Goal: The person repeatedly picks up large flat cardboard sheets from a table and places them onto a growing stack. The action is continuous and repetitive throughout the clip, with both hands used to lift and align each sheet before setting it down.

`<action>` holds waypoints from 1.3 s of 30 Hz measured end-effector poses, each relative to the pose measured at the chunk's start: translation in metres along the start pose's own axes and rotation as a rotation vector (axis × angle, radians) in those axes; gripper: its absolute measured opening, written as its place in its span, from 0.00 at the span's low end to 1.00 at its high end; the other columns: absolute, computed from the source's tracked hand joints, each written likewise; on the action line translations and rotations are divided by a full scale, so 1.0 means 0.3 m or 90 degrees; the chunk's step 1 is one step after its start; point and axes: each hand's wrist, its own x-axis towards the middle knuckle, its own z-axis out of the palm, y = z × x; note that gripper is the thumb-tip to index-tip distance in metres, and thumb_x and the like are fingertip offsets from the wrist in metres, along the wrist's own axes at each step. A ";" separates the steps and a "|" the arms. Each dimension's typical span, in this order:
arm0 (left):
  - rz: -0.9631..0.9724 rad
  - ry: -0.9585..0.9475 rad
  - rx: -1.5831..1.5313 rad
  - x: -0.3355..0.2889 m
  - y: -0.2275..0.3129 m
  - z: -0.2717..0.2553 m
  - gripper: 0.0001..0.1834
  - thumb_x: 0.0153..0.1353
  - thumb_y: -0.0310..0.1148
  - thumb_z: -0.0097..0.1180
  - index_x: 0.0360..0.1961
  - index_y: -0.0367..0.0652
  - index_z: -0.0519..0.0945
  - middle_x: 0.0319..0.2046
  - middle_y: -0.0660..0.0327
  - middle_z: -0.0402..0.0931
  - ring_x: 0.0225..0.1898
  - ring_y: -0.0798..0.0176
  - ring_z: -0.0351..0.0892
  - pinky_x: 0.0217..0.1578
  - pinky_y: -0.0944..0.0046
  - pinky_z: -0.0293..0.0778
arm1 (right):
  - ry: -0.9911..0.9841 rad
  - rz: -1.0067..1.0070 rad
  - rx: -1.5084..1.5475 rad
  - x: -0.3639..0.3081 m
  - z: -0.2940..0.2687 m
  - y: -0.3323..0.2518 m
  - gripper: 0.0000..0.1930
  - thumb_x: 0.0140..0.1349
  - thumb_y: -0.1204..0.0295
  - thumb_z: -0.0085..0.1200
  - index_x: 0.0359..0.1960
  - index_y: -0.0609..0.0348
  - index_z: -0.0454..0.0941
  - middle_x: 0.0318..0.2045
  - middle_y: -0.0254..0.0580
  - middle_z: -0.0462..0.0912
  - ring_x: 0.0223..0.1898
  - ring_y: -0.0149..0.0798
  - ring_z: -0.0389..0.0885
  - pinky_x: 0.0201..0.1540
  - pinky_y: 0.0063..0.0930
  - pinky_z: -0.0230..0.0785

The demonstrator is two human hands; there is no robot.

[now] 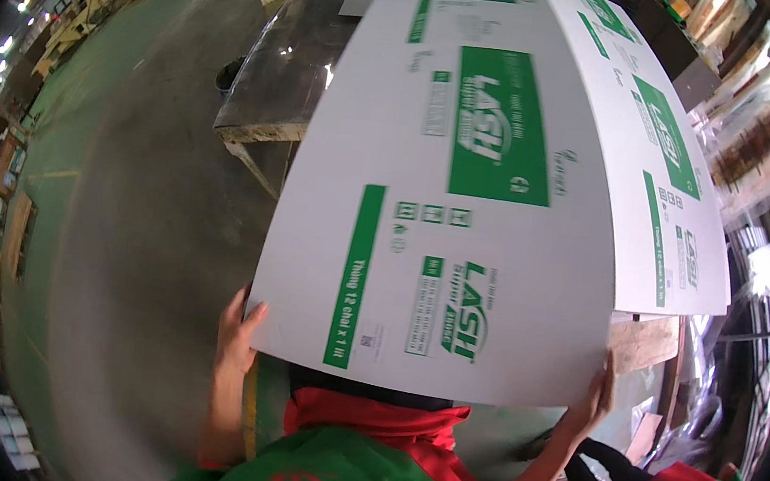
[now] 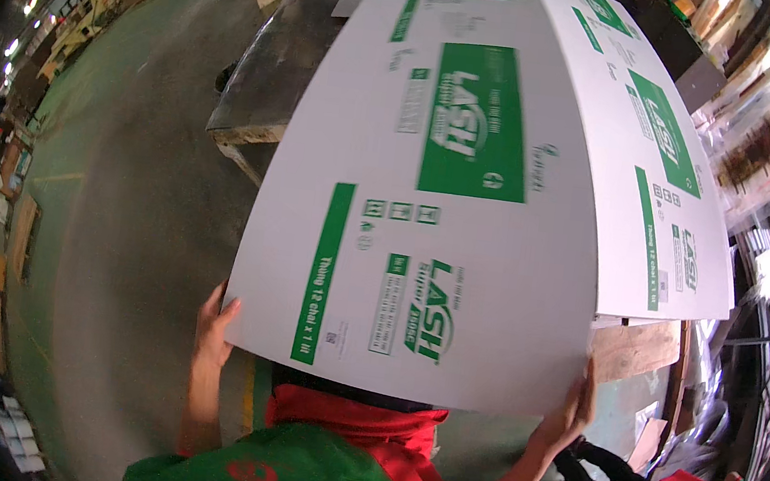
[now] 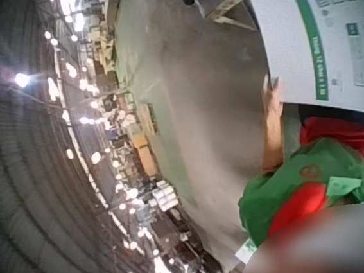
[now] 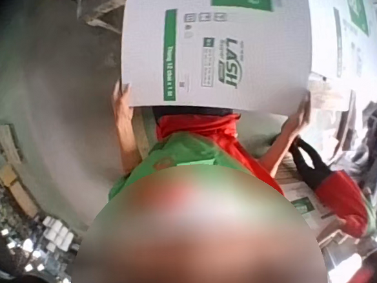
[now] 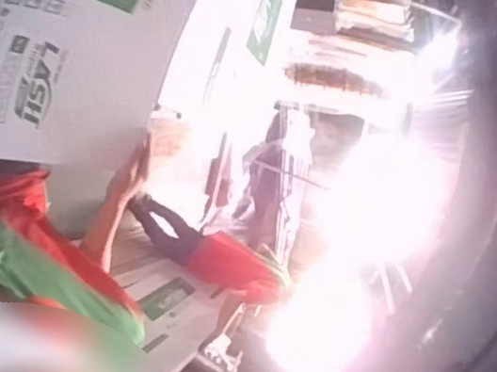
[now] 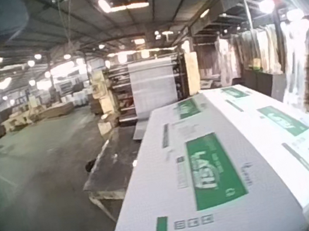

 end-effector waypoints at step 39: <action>0.079 0.027 0.819 0.966 -0.077 0.243 0.38 0.70 0.44 0.54 0.74 0.38 0.56 0.65 0.38 0.66 0.68 0.42 0.64 0.65 0.50 0.63 | -0.165 0.023 -0.528 0.533 0.848 0.447 0.31 0.61 0.66 0.60 0.66 0.57 0.68 0.53 0.53 0.79 0.55 0.52 0.77 0.56 0.42 0.69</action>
